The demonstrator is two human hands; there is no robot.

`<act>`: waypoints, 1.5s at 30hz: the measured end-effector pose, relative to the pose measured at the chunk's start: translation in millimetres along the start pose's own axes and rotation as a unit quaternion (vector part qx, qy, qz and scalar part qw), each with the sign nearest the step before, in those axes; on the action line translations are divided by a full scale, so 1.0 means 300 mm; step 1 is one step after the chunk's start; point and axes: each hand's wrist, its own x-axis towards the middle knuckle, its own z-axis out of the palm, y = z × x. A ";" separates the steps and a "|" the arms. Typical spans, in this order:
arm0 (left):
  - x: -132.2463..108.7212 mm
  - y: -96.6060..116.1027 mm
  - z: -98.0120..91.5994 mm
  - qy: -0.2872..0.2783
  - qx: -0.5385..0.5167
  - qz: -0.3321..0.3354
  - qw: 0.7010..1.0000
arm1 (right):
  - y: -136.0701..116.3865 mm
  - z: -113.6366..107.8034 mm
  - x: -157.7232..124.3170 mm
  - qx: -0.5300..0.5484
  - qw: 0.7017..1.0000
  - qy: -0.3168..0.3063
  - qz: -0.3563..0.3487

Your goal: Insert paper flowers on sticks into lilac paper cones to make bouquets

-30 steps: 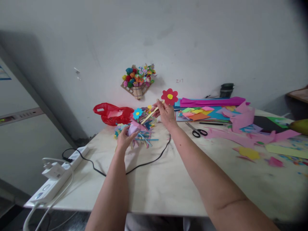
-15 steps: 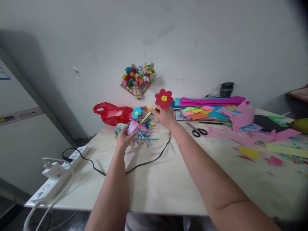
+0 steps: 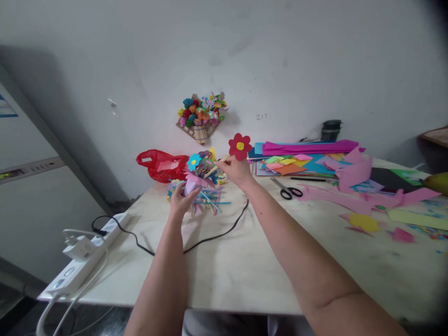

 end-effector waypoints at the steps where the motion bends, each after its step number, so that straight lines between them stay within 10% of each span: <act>1: 0.000 0.001 0.000 -0.004 -0.006 -0.003 1.000 | -0.002 0.004 -0.002 0.006 1.000 0.000 0.002; 18: -0.018 0.034 -0.008 -0.041 -0.110 -0.018 0.993 | -0.026 -0.029 -0.003 0.035 0.993 -0.048 0.098; 45: -0.029 0.047 -0.008 -0.059 -0.143 -0.032 0.987 | 0.000 -0.021 0.005 0.014 0.998 -0.028 0.054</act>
